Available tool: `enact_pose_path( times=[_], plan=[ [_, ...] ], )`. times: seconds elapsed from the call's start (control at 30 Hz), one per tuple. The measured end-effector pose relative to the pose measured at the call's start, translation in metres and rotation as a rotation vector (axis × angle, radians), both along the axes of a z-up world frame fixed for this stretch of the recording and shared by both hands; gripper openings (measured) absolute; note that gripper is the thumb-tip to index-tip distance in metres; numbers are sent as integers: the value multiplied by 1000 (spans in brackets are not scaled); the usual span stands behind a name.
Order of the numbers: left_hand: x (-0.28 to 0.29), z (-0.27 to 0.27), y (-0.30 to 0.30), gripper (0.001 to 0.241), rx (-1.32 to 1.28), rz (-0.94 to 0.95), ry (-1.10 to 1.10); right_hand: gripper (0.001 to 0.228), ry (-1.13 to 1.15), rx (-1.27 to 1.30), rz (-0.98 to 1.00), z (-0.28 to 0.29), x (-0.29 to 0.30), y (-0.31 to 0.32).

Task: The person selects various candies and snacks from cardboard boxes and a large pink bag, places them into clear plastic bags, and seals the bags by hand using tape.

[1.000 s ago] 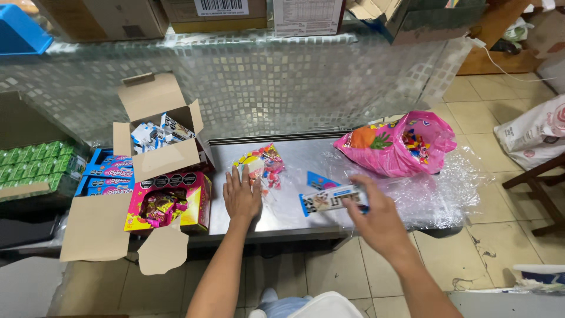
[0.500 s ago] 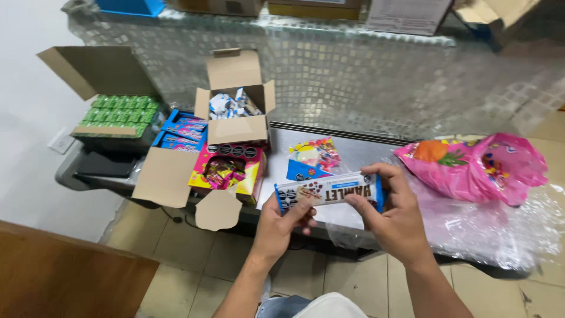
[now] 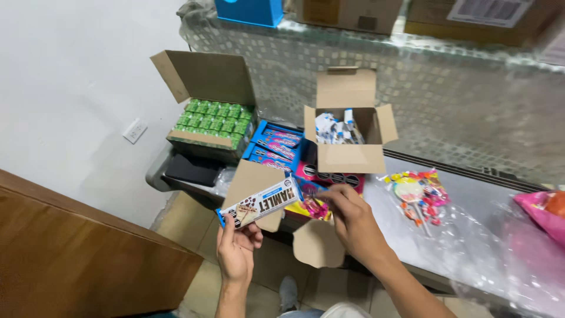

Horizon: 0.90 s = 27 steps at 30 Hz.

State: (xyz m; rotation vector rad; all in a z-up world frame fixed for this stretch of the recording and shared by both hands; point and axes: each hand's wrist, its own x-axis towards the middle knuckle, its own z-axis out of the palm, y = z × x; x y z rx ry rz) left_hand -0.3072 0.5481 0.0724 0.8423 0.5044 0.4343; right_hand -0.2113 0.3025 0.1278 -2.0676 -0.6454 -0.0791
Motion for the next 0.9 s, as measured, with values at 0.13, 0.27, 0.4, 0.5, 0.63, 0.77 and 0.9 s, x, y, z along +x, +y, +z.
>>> enact_pose_path(
  times=[0.13, 0.27, 0.4, 0.5, 0.63, 0.77, 0.9],
  plan=[
    [21, -9, 74, 48, 17, 19, 46, 54, -59, -105, -28, -42, 72, 97],
    [46, -16, 116, 47, 29, 20, 73, 47, 109, -127, -75, -91, 151, 165],
    [69, -22, 135, 53, 33, -85, 63, 43, 386, -496, -156, -76, 189, 197],
    [85, -28, 142, 59, 42, -164, 82, 48, 488, -782, -146, -52, 189, 211],
    [117, -27, 142, 57, 98, -265, 49, 58, 384, -750, 0, -59, 179, 201],
    [164, 36, 119, 35, 326, -334, -10, 82, 468, -248, -114, -18, 102, 171],
    [218, 121, 64, 28, 1004, -441, -231, 41, 185, -346, 88, -23, 47, 132]
  ],
)
